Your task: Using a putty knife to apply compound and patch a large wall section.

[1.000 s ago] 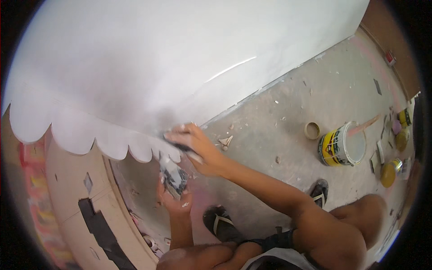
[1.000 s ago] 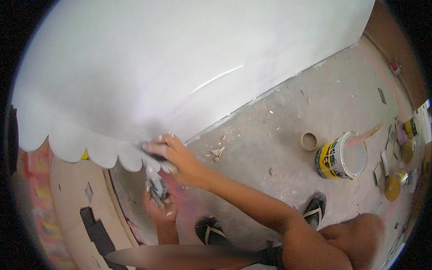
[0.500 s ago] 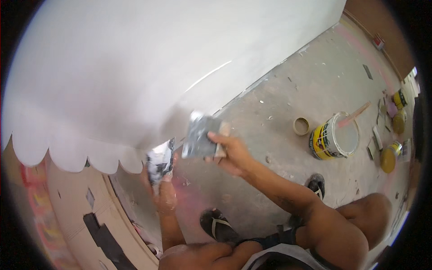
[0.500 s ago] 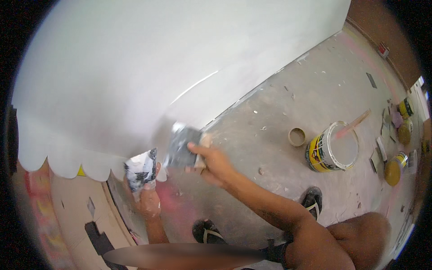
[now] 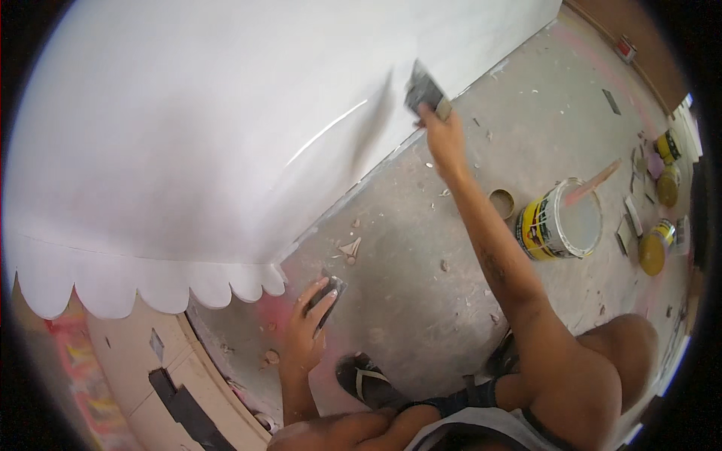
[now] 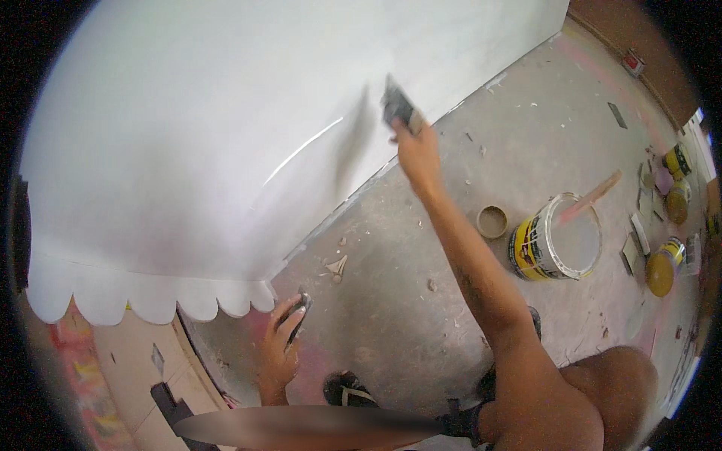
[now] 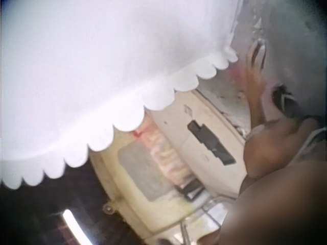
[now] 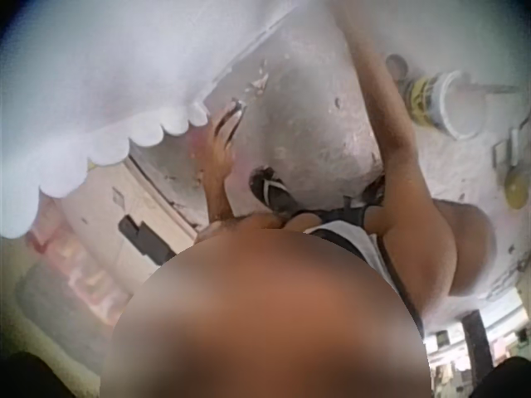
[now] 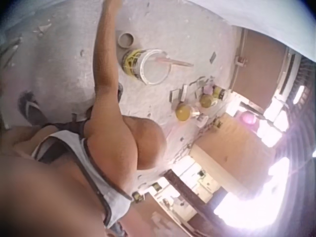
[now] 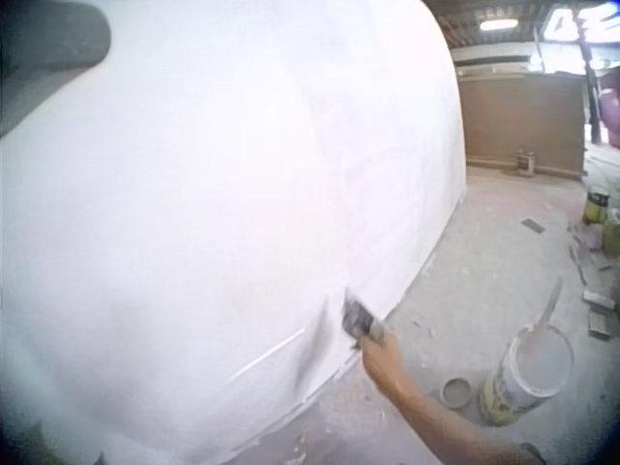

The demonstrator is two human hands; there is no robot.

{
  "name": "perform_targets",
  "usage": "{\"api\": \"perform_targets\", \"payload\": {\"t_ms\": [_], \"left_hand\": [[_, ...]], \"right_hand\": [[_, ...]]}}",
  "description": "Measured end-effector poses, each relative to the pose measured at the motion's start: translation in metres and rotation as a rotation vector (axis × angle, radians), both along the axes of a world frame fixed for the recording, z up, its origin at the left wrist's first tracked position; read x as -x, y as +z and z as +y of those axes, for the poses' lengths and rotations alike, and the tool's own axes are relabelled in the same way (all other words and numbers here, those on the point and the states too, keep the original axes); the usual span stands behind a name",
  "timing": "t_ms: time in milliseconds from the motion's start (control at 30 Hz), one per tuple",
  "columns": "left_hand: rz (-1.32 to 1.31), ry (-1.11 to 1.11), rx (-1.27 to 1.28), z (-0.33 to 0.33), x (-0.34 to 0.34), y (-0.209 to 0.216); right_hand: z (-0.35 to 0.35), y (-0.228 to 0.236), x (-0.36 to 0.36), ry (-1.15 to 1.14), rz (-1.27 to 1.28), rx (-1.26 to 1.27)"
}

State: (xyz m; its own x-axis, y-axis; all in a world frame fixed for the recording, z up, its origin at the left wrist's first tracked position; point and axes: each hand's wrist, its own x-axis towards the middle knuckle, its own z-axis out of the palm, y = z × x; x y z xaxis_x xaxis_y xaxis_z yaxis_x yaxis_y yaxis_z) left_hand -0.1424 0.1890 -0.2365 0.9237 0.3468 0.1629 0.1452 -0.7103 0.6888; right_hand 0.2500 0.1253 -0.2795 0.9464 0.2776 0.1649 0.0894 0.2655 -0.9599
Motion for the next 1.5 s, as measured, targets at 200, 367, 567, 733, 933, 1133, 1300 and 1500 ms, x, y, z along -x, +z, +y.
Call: {"api": "perform_targets", "payload": {"t_ms": [200, 367, 567, 733, 933, 1133, 1300, 1500], "left_hand": [[0.018, 0.042, 0.043, 0.0, 0.036, -0.019], [-0.017, 0.117, 0.081, -0.003, 0.066, -0.024], [-0.103, 0.14, 0.139, 0.002, 0.094, -0.024], [-0.125, 0.215, 0.145, 0.006, 0.117, -0.027], [-0.556, 0.391, 0.637, 0.003, 0.14, -0.038], [-0.186, 0.683, 0.178, 0.014, 0.236, -0.11], [-0.384, 0.813, 0.433, -0.002, 0.18, -0.101], [-0.966, 0.153, 1.894, 0.021, 0.086, -0.048]], "right_hand": [[0.036, 0.007, -0.047, -0.211, -0.144, 0.194], [0.057, -0.001, -0.007, -0.259, -0.199, 0.212], [0.092, 0.009, 0.115, -0.194, -0.305, 0.13], [0.128, 0.009, 0.211, 0.011, -0.234, 0.067], [0.156, 0.008, 0.291, 0.034, -0.295, 0.072], [0.167, 0.008, 0.342, 0.159, -0.385, 0.078], [0.127, -0.011, 0.322, 0.464, -0.443, -0.036], [0.031, 0.028, 0.289, 0.868, -0.652, -0.226]]}}
